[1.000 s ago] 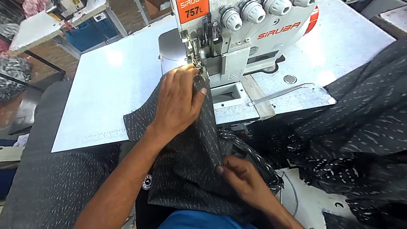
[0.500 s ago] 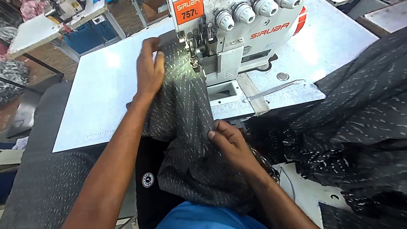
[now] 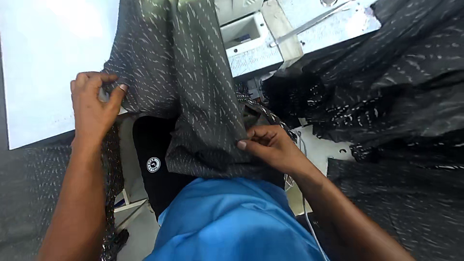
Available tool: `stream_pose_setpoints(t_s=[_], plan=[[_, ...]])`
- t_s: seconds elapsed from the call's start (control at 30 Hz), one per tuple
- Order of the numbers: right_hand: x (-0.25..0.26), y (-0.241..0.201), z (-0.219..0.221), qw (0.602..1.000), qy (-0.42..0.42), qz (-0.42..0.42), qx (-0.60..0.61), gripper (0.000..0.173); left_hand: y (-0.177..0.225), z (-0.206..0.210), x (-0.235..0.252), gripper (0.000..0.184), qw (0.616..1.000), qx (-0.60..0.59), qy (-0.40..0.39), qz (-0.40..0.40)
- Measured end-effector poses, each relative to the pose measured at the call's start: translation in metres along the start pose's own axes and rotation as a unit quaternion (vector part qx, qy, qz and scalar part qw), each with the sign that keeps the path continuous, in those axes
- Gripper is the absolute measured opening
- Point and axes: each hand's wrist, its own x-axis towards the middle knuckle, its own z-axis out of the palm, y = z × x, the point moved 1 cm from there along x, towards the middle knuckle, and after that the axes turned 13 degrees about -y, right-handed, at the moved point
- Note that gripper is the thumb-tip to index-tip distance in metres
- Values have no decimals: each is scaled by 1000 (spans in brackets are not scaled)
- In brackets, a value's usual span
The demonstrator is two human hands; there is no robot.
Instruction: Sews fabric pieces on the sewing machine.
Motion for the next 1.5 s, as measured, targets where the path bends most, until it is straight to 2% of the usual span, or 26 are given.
stream_pose_setpoints(t_s=[0.27, 0.37, 0.47, 0.57, 0.7, 0.77, 0.83, 1.0, 1.07, 1.13, 1.2, 1.4, 1.5], plan=[[-2, 0, 4, 1000, 25, -9, -6, 11, -13, -5, 5, 37, 998, -10, 52, 43], [-9, -8, 4, 999, -7, -32, -4, 18, -14, -49, 5, 40, 992, -29, 109, 53], [-4, 1, 2, 1000, 2, -23, 12, 17, -7, -105, 30, 41, 971, 81, 217, 63], [7, 16, 4, 999, 43, -1, -26, 14, 34, -119, 58, 34, 978, 119, 159, 67], [4, 16, 10, 999, 42, -27, -8, 12, 134, -62, 61, 43, 988, 31, 63, 140], [6, 15, 9, 998, 47, -36, -13, 14, 153, -34, 70, 49, 989, 26, 22, 144], [13, 3, 7, 997, 44, -57, -26, 15, 153, -23, 84, 53, 991, 37, 18, 131], [42, -18, 0, 994, 69, -70, -54, 15, 142, -35, 123, 62, 994, 25, -35, 96], [53, -26, -5, 992, 69, -83, -68, 15, 154, -38, 111, 55, 993, 73, 24, 93], [66, -31, -10, 990, 73, -92, -77, 14, 163, -29, 98, 51, 990, 65, 58, 113], [77, -38, -13, 989, 76, -99, -84, 13, 160, -19, 104, 57, 993, 33, 24, 109], [106, -60, -15, 985, 91, -110, -96, 11, 134, -35, 156, 67, 995, 9, -62, 74], [115, -63, -17, 984, 105, -112, -92, 9, 122, -37, 180, 67, 996, -20, -53, 68]])
